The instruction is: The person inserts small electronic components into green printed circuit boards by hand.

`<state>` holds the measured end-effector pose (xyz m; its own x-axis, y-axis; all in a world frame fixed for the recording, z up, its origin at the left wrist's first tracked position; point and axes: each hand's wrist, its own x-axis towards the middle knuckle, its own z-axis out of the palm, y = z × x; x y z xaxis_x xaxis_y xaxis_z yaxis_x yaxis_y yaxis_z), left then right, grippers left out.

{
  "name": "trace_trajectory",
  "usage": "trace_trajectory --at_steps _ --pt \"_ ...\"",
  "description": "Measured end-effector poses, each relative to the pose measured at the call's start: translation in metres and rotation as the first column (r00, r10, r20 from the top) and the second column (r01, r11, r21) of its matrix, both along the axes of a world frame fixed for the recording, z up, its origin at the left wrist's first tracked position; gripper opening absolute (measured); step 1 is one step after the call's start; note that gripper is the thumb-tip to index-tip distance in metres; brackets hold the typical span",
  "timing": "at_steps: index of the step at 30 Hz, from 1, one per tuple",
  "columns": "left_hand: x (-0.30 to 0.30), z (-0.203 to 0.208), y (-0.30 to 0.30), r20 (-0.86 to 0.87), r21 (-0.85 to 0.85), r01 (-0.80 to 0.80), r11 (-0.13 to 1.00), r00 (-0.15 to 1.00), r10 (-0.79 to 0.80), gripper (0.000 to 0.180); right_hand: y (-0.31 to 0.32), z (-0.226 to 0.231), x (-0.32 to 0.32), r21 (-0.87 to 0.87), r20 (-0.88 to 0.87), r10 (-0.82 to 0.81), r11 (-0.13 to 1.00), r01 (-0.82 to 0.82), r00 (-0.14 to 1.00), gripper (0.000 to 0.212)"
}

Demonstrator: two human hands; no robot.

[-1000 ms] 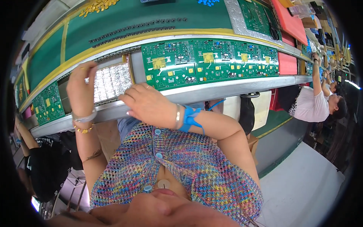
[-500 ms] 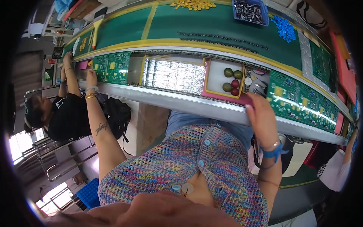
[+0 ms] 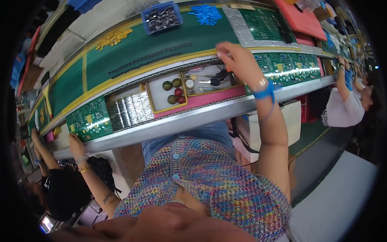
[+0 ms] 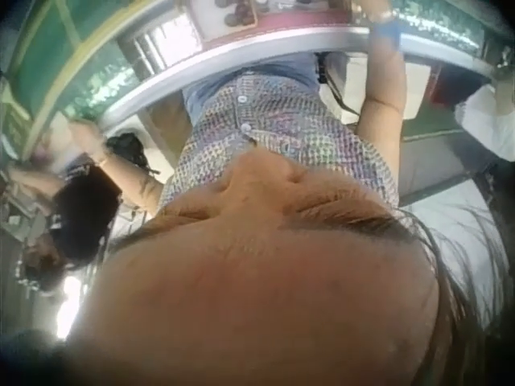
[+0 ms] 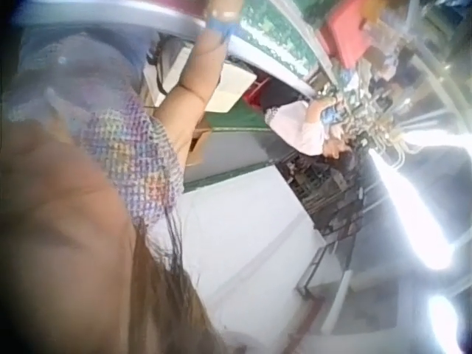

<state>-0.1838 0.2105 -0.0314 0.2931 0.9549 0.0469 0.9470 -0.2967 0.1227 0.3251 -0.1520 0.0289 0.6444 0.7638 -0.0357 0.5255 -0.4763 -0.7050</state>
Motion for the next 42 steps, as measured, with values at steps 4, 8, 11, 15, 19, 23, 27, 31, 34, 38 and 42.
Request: trace_trajectory --at_steps 4,8,11,15,19,23,27,31,34,38,42 --pt "0.062 0.017 -0.072 0.045 0.05 0.29 0.956 0.955 -0.292 0.011 0.038 -0.031 0.064 0.14 0.332 -0.041 0.99 -0.006 0.942 0.022" --pt "0.113 0.036 -0.131 0.014 0.08 0.468 0.88 0.882 -0.47 0.024 0.062 -0.048 0.089 0.089 0.497 -0.09 0.995 0.053 0.863 0.018" --pt "0.132 0.048 -0.148 -0.059 0.101 0.644 0.759 0.765 -0.641 0.028 0.065 -0.052 0.091 0.004 0.55 -0.074 0.996 0.086 0.832 0.015" --pt "0.162 0.068 -0.132 0.106 0.057 0.633 0.772 0.765 -0.635 0.017 0.066 -0.055 0.086 -0.026 0.69 -0.042 0.996 0.083 0.722 0.012" --pt "0.228 0.073 -0.063 0.164 0.253 0.69 0.678 0.66 -0.733 0.013 0.067 -0.053 0.081 -0.002 0.757 -0.056 0.996 0.089 0.651 0.012" --pt "0.288 0.056 -0.009 0.233 0.076 0.608 0.791 0.76 -0.607 0.019 0.063 -0.049 0.069 0.021 0.686 -0.069 0.997 0.075 0.725 0.012" --pt "0.307 0.052 -0.014 0.138 0.334 0.608 0.72 0.724 -0.676 0.028 0.055 -0.038 0.056 0.077 0.509 -0.032 0.997 -0.009 0.86 0.012" --pt "0.313 0.061 -0.095 0.637 0.154 0.778 0.609 0.393 -0.663 0.033 0.053 -0.014 -0.009 0.285 -0.003 0.067 0.957 -0.064 0.998 0.013" --pt "0.307 0.06 -0.141 0.877 -0.159 0.894 0.418 0.323 -0.357 0.03 0.063 0.005 -0.066 0.184 -0.134 0.183 0.97 -0.157 0.974 0.014" --pt "0.299 0.063 -0.144 0.861 -0.384 0.833 0.399 0.479 -0.172 0.018 0.071 0.006 -0.091 0.249 0.019 0.274 0.93 -0.27 0.962 0.013" --pt "0.273 0.071 -0.133 0.822 -0.419 0.796 0.436 0.537 -0.189 0.013 0.072 -0.008 -0.089 0.287 -0.04 0.259 0.928 -0.237 0.965 0.009"
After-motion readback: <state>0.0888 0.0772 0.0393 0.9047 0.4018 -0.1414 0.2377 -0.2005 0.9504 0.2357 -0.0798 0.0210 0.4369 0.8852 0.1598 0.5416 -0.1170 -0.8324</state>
